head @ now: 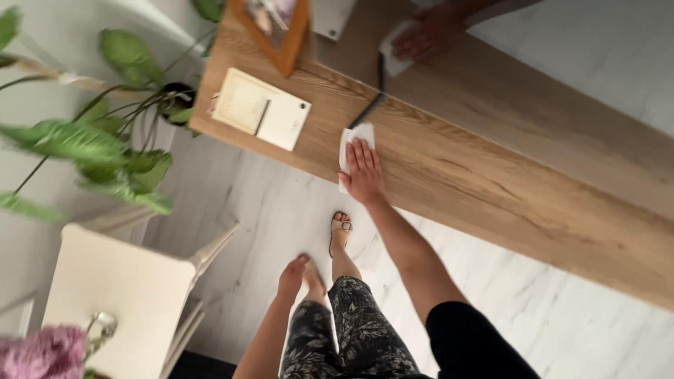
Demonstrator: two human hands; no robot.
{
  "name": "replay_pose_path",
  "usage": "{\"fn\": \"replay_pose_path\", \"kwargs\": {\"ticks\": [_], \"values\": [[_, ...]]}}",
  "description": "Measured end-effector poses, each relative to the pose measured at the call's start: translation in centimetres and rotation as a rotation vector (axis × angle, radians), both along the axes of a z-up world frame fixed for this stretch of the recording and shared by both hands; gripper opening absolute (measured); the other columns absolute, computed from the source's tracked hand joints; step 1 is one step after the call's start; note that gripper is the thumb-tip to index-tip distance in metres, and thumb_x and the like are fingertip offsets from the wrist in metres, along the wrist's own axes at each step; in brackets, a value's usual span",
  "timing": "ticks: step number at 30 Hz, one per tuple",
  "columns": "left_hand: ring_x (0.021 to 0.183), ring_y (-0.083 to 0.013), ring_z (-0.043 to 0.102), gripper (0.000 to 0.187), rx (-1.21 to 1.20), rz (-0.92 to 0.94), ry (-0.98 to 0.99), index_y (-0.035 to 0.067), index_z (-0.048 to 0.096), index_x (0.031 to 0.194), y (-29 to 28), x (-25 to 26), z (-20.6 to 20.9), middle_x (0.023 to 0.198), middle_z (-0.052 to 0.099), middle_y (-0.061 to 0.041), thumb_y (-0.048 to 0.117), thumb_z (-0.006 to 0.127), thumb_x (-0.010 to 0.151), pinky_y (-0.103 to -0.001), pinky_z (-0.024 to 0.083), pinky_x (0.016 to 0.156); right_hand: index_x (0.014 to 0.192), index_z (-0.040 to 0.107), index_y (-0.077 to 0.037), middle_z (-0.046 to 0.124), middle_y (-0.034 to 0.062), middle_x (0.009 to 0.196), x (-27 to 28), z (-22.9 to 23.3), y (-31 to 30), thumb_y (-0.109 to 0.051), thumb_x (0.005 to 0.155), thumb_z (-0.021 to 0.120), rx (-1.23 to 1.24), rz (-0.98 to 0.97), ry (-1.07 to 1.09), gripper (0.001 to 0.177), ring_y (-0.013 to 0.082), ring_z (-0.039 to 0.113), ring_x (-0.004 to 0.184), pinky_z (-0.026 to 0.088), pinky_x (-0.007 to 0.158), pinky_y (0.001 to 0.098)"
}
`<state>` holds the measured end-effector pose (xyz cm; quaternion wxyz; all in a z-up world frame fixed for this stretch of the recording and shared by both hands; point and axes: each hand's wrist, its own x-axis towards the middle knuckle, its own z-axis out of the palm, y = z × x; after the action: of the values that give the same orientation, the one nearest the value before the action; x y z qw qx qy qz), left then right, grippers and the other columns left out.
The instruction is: Wiping down various furniture surfaces and objects throughout the home using a wet wipe.
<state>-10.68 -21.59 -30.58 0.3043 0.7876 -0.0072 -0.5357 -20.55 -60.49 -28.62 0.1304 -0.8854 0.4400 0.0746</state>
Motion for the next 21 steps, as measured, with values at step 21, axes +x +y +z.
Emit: {"fn": "replay_pose_path", "kwargs": {"ticks": [21], "values": [[0.106, -0.0276, 0.074, 0.057, 0.212, -0.288, 0.000, 0.006, 0.067, 0.135, 9.8, -1.6, 1.9, 0.116, 0.078, -0.010, 0.047, 0.058, 0.097, -0.038, 0.056, 0.096, 0.157, 0.030, -0.011, 0.011, 0.0190, 0.180, -5.6, -1.8, -6.9, -0.032, 0.115, 0.038, -0.135, -0.217, 0.434, 0.048, 0.0404, 0.008, 0.165, 0.003, 0.128, 0.0645]]}}
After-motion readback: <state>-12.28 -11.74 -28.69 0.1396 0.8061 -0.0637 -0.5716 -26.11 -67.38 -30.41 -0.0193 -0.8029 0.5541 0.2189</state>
